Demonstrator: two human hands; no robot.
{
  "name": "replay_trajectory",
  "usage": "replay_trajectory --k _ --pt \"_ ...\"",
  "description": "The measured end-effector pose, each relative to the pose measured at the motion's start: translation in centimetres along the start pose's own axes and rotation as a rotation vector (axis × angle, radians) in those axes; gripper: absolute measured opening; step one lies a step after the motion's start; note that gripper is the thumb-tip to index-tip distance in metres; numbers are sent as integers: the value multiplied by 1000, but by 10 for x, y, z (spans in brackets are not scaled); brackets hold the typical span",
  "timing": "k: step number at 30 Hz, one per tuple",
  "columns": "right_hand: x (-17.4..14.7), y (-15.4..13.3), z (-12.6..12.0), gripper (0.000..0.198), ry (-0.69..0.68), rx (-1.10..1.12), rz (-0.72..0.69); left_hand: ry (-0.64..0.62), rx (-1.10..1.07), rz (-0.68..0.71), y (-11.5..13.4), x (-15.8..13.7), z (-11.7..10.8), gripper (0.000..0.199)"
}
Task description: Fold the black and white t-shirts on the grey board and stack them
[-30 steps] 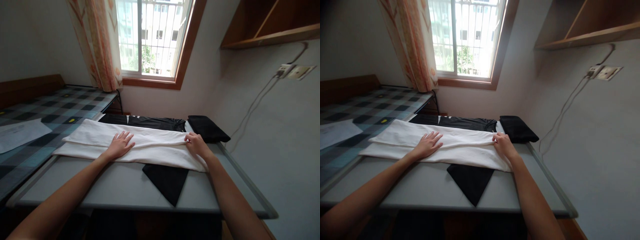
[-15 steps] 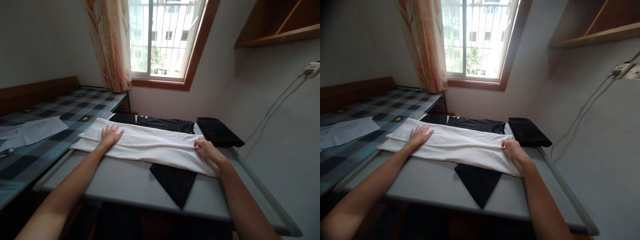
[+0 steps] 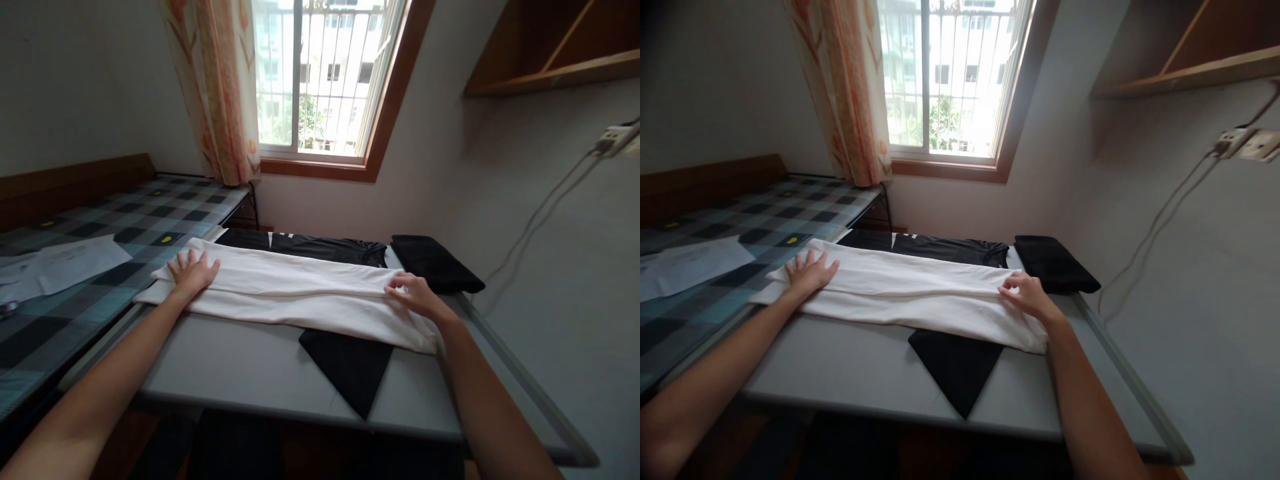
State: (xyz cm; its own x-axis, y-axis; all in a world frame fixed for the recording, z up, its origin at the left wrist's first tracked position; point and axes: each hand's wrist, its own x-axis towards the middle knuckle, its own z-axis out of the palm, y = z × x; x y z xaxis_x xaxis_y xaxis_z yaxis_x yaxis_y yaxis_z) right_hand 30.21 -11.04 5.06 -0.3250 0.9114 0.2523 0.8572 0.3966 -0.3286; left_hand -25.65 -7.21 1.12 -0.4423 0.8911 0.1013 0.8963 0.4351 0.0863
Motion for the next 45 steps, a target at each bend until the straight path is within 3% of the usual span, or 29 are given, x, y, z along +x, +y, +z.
replay_trajectory --k 4,8,11,13,16,24,31,35,41,45 --pt "23 -35 15 36 133 71 -78 -102 -4 169 37 -19 0 72" --pt "51 -91 51 49 24 59 -183 -107 -75 482 99 -60 3 65" --pt "64 -125 78 62 -87 23 -141 -101 -140 726 140 -93 6 58" --pt "67 -137 90 68 -153 3 -105 -72 -166 841 157 -109 8 57" --pt "66 -138 99 75 -230 -49 -62 -17 -174 895 164 -120 10 56" --pt "50 -101 87 73 -244 -174 -8 9 -173 891 159 -121 10 56" --pt "33 -50 66 70 -258 -281 200 -20 -176 866 155 -116 12 57" --pt "30 -28 59 72 -219 -306 358 -93 -128 702 137 -90 9 60" --pt "26 -7 54 72 -191 -295 438 -80 -88 382 92 -38 6 65" --pt "24 3 53 70 -181 -295 458 -50 -93 205 73 -18 7 68"
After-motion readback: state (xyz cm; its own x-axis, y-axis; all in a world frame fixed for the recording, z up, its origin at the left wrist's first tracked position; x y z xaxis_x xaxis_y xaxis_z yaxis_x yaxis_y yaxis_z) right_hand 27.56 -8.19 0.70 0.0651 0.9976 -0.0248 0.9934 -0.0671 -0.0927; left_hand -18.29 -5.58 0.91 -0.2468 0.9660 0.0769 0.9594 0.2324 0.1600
